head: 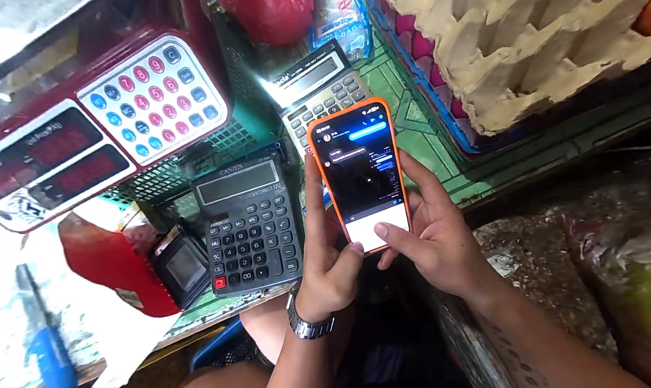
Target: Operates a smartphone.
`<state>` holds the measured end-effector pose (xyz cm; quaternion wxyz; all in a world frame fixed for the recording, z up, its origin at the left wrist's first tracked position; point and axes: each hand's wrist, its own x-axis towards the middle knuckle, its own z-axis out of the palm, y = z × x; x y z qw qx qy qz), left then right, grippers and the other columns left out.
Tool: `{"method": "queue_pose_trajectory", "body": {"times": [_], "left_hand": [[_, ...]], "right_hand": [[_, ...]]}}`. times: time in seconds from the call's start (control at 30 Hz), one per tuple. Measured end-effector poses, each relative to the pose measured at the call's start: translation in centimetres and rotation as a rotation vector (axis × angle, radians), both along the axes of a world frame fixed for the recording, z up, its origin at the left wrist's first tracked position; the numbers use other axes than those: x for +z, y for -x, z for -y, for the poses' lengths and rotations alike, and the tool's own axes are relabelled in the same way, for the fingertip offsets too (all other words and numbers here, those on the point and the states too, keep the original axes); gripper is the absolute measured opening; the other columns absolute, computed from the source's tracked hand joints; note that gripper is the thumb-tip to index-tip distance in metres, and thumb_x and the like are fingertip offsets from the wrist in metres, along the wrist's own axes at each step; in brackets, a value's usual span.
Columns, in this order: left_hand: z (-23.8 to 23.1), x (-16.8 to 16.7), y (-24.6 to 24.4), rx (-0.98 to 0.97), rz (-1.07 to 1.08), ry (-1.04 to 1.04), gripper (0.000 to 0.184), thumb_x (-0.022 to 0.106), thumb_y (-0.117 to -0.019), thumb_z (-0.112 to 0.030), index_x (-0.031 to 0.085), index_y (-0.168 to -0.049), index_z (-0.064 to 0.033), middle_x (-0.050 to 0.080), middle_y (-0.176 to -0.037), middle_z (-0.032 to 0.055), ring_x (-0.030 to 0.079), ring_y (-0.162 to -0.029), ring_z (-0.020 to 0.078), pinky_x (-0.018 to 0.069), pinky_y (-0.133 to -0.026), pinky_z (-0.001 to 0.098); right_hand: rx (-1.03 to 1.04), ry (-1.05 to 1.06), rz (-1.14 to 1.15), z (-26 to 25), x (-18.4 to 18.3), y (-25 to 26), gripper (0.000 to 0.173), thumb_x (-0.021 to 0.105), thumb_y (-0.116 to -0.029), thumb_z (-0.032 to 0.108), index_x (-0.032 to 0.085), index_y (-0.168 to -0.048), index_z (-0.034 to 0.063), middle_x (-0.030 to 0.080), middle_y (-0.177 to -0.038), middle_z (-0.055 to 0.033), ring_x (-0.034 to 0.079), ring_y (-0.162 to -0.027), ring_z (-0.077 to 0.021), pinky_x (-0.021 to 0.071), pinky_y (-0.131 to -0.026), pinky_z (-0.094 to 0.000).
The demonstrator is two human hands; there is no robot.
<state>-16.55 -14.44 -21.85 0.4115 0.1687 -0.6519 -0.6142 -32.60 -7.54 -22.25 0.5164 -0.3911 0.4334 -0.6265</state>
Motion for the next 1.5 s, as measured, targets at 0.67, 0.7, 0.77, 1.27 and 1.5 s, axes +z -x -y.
{"method": "queue_pose_trajectory", "body": {"times": [0.67, 0.7, 0.77, 1.27, 1.5], "left_hand": [[-0.3, 0.5, 0.4, 0.083, 0.094, -0.009, 0.113, 0.064, -0.0828, 0.014, -0.001, -0.165, -0.0287, 0.046, -0.152, 0.0146, 0.061, -0.126, 0.0312, 0.0604, -0.096, 0.0474], [-0.2, 0.4, 0.4, 0.080, 0.093, -0.006, 0.113, 0.063, -0.0832, 0.014, -0.001, -0.165, -0.0288, 0.045, -0.153, 0.0145, 0.059, -0.128, 0.0316, 0.0595, -0.098, 0.0480], [-0.2, 0.4, 0.1, 0.056, 0.079, -0.016, 0.110, 0.062, -0.0841, 0.010, -0.002, -0.165, -0.0289, 0.043, -0.155, 0.0147, 0.057, -0.131, 0.0316, 0.0572, -0.101, 0.0487], [0.0, 0.0, -0.4, -0.023, 0.009, -0.005, 0.106, 0.055, -0.0821, 0.004, -0.004, -0.165, -0.0258, 0.036, -0.160, 0.0151, 0.049, -0.139, 0.0313, 0.0484, -0.111, 0.0514], [0.2, -0.2, -0.4, -0.062, -0.045, -0.059, 0.102, 0.048, -0.0818, 0.005, 0.000, -0.165, -0.0279, 0.041, -0.156, 0.0154, 0.054, -0.133, 0.0303, 0.0523, -0.105, 0.0515]], "right_hand": [[0.146, 0.109, 0.060, 0.0, -0.7, 0.9, 0.093, 0.044, -0.0845, -0.010, 0.018, -0.164, 0.0296, 0.058, -0.137, -0.0165, 0.073, -0.095, -0.0313, 0.0666, -0.062, -0.0450], [0.147, 0.104, 0.060, -0.1, -0.6, 0.9, 0.093, 0.045, -0.0844, -0.011, 0.019, -0.164, 0.0301, 0.058, -0.138, -0.0165, 0.073, -0.095, -0.0315, 0.0667, -0.063, -0.0451], [0.148, 0.095, 0.065, -0.1, -0.5, 0.9, 0.094, 0.046, -0.0846, -0.012, 0.019, -0.164, 0.0306, 0.059, -0.137, -0.0161, 0.074, -0.095, -0.0317, 0.0670, -0.064, -0.0449], [0.042, 0.066, 0.154, 0.2, -0.2, 0.3, 0.055, 0.036, -0.1107, 0.009, 0.028, -0.162, 0.0284, 0.065, -0.126, -0.0173, 0.076, -0.088, -0.0294, 0.0649, -0.051, -0.0403], [0.169, 0.079, 0.174, 0.1, -0.7, 1.2, 0.081, 0.039, -0.0923, -0.007, 0.022, -0.163, 0.0280, 0.060, -0.135, -0.0181, 0.074, -0.097, -0.0310, 0.0656, -0.057, -0.0440]]}}
